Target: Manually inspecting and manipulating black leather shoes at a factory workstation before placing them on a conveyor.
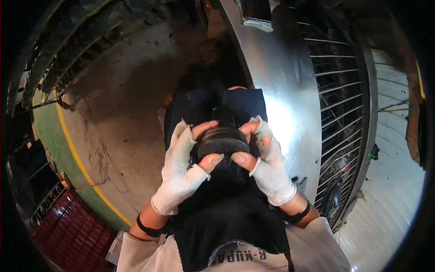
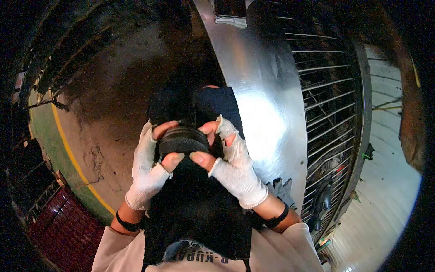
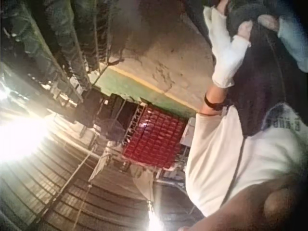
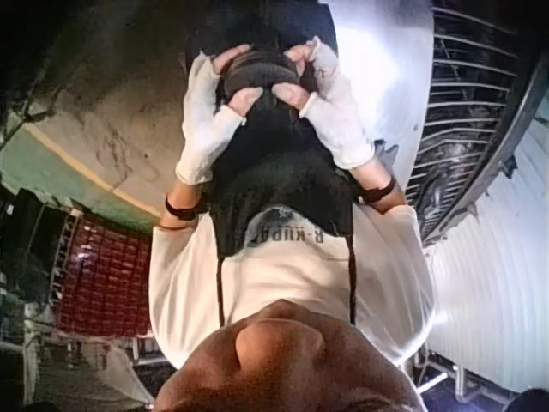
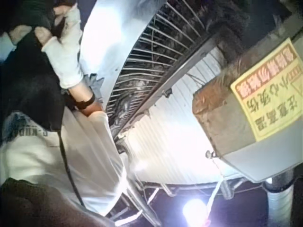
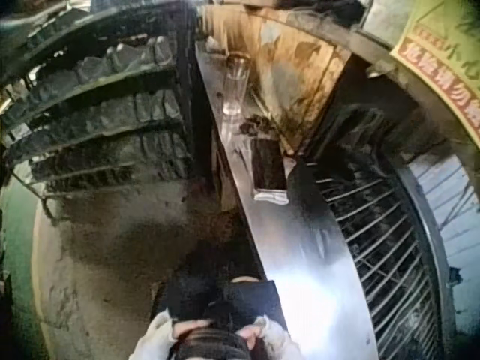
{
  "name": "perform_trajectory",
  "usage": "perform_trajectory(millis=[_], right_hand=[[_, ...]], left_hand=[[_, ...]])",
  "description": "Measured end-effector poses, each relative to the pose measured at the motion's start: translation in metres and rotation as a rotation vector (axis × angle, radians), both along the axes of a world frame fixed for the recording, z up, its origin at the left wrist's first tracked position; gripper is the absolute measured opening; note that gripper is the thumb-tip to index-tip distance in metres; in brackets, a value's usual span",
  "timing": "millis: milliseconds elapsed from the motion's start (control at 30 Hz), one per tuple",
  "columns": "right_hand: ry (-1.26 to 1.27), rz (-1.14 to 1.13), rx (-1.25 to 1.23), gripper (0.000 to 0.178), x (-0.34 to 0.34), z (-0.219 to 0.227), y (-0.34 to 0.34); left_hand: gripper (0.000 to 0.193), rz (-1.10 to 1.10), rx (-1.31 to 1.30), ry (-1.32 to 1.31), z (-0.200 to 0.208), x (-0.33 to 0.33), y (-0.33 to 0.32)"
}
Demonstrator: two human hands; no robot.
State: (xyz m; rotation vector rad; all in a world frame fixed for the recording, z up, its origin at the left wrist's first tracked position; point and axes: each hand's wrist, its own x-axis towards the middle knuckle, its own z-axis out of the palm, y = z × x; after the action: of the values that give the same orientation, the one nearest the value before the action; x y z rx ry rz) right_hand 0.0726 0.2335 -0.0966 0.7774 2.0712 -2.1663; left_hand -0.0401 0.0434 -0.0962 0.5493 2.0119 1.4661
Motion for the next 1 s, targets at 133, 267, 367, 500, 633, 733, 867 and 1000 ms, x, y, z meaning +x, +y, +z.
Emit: perform_trajectory(millis=[133,267,367,500,633,733,867,1000], right_hand=[[0.118,0.028,0.009,0.054,-0.008,-0.018,0.008],[0.174,0.060,0.038,0.061,-0.025,-0.022,0.022],[0.079,0.131,0.014,0.067,-0.036,-0.017,0.033],[0.206,0.246,0.232,0.067,-0.036,-0.015,0.032],[0.441,0.313,0.422,0.066,0.000,0.037,0.007],[0.428,0.234,0.171,0.059,0.038,0.050,-0.003],[-0.044,0.047,-0.268,0.068,0.100,0.053,0.002],[-0.020,-0.059,-0.793,0.078,0.115,0.079,-0.020]], left_hand=[[0.065,-0.061,-0.086,-0.029,-0.004,-0.014,0.004],[0.069,-0.128,-0.090,-0.071,-0.010,-0.037,0.007],[0.071,-0.110,0.009,-0.174,-0.007,-0.042,0.018],[0.087,-0.257,0.010,-0.025,-0.015,-0.048,-0.001],[0.122,-0.227,0.380,-0.243,-0.002,0.001,-0.016],[0.136,-0.105,0.450,-0.397,0.011,0.041,-0.024],[0.105,-0.208,0.572,0.554,0.056,0.036,-0.016],[0.088,-0.197,0.593,0.825,0.091,0.050,-0.039]])
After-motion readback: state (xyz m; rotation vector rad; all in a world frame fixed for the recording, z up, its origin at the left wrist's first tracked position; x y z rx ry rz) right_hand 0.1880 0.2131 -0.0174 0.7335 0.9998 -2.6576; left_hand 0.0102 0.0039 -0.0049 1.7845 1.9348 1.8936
